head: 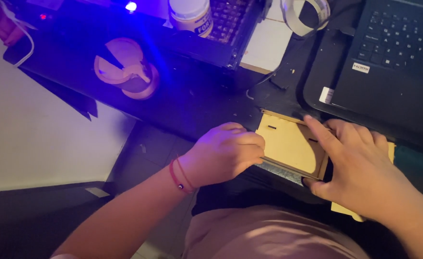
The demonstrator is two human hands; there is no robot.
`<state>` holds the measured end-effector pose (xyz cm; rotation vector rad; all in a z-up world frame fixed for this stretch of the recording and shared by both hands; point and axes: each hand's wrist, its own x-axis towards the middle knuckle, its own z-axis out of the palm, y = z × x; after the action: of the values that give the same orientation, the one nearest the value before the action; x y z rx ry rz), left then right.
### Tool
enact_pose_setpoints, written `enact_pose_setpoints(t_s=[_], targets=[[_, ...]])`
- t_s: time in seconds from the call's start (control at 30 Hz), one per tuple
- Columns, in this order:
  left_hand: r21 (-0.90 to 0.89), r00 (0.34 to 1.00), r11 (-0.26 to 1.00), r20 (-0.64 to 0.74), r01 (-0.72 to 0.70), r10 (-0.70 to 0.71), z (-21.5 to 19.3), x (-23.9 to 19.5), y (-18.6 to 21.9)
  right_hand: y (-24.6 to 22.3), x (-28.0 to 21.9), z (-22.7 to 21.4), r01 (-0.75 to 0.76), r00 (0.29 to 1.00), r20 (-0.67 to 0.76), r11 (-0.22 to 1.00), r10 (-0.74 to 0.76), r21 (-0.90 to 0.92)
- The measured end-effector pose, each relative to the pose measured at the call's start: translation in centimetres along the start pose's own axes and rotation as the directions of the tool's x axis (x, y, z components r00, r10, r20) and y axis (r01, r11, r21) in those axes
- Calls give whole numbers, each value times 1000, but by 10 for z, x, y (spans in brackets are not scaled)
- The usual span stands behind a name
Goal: Assembling a small laser-cut wooden box by fitting interlocking pieces together.
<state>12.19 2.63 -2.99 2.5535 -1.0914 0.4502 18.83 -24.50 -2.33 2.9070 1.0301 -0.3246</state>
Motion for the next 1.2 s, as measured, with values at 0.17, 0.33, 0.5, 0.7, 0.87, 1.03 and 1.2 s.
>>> enact_pose_setpoints(t_s=[0.17, 0.33, 0.5, 0.7, 0.87, 1.03, 1.2], targets=[[-133, 996, 990, -81, 37, -48, 7, -8, 1, -22, -18, -13, 187, 919, -368, 978, -141, 91], [-320, 988, 947, -131, 36, -82, 17, -19, -3, -55, -4, 3, 345, 899, -366, 905, -241, 250], [-373, 994, 921, 67, 109, -90, 13, -19, -8, -67, 0, 13, 274, 948, -243, 915, -206, 295], [-429, 994, 897, 37, 109, -103, 20, -26, -9, -75, -5, 13, 194, 956, -253, 966, -148, 169], [-444, 994, 894, -46, 66, -96, 19, -26, -9, -73, -6, 17, 245, 933, -310, 953, -182, 180], [-433, 997, 901, -43, 34, -59, 23, -28, -11, -71, -6, 18, 292, 927, -304, 932, -221, 215], [-458, 998, 889, -28, 29, -47, 14, -26, -8, -73, -6, 20, 280, 929, -308, 935, -206, 217]])
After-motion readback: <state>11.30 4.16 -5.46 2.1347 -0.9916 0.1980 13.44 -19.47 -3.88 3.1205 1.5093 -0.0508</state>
